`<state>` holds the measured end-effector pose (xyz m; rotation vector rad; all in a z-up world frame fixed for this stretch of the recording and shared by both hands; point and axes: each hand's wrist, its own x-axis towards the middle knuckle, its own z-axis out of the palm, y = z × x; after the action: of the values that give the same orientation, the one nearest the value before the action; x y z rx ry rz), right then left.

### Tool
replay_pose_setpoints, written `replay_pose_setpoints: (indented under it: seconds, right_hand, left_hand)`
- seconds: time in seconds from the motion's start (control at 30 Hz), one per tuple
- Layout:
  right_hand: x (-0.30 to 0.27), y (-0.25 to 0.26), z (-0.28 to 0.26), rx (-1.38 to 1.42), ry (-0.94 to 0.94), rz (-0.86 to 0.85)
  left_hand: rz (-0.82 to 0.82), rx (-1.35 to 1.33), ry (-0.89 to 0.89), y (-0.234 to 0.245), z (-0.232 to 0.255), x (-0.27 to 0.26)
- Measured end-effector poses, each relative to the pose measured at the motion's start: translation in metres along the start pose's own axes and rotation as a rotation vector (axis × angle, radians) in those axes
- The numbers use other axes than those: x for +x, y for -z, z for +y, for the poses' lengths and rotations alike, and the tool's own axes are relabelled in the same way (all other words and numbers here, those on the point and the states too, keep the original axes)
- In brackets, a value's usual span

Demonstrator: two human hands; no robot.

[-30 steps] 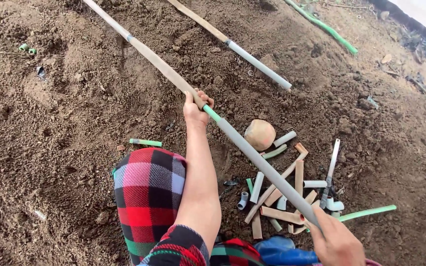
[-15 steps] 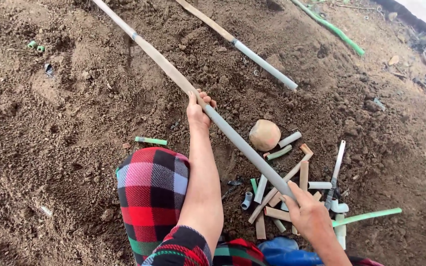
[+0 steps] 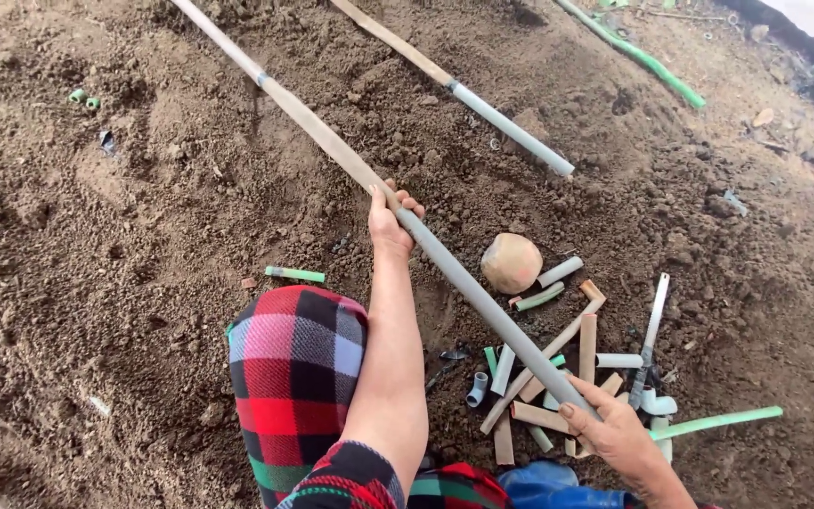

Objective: The person sits on the ground and assembles various plastic pipe segments and fittings. They connect a green pipe to a gray pipe, then use a hand saw to cut a long gray pipe segment that is resting on a coconut shell.

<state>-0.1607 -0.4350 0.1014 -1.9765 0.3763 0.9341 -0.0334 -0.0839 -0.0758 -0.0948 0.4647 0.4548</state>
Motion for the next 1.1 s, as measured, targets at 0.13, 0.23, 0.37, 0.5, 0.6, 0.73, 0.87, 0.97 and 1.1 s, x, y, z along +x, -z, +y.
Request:
replay_pose_setpoints:
  seconds: [0.13,0.23,0.37,0.5,0.6,0.73,0.87,0.97,1.1]
  right_hand:
    - [0.002,-0.002,0.001,-0.284,0.082,0.139]
    - [0.014,-0.002,0.010,-0.487,0.121,0.185]
    - [0.027,-0.012,0.021,-0.522,0.217,0.192]
    - [0.040,-0.022,0.018,-0.501,0.194,0.189]
    - [0.052,-0.030,0.022,-0.495,0.151,0.211]
    - [0.072,-0.041,0.028,-0.464,0.225,0.183]
    - [0.085,-0.056,0.006,-0.521,0.183,0.167]
    - [0.102,-0.070,-0.005,-0.472,0.341,0.128]
    - [0.138,-0.081,0.005,-0.437,0.273,0.103]
  left_hand:
    - [0.029,0.075,-0.077,0.009,-0.004,0.004]
    - [0.044,0.081,-0.116,0.009,-0.001,0.009]
    - [0.172,0.278,-0.149,0.022,-0.010,0.011]
    - [0.261,0.344,-0.196,0.024,-0.009,0.007]
    - [0.351,0.391,-0.180,0.020,-0.012,0.005]
    - [0.406,0.474,-0.183,0.031,-0.019,0.005]
    - [0.514,0.587,-0.136,0.041,-0.029,0.002]
    - [0.429,0.617,-0.135,0.050,-0.046,-0.009]
    - [0.485,0.852,0.010,0.070,-0.052,0.001]
